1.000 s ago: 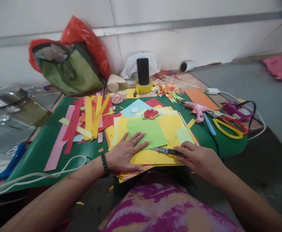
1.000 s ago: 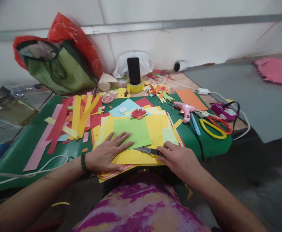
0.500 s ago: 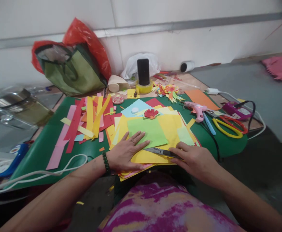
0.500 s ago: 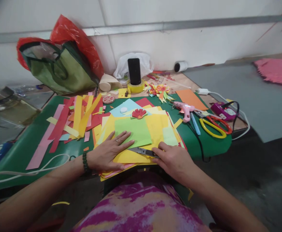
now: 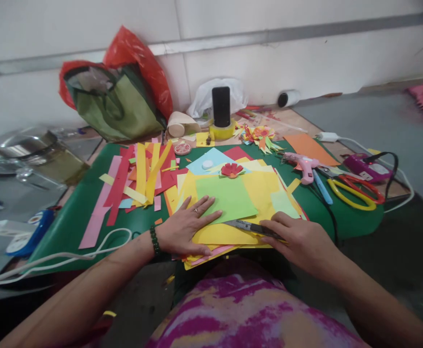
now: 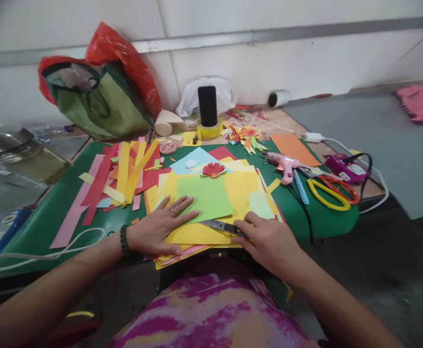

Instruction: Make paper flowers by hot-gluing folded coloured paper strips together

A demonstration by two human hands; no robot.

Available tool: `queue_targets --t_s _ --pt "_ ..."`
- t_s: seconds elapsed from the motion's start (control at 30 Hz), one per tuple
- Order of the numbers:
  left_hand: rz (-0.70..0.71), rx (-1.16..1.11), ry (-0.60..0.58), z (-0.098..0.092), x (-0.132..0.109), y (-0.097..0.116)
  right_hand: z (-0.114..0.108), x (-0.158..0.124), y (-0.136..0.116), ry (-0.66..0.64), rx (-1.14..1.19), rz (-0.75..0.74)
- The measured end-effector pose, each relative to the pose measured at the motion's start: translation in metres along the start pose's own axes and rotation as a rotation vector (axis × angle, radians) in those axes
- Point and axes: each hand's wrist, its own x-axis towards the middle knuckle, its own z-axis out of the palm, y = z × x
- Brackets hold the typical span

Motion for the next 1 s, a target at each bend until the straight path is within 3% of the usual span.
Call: queue_targets --t_s 1.0 --pt "0.017 0.043 0.013 0.006 0.001 -0.003 0.011 0.019 -0.022 -0.026 0.08 -0.046"
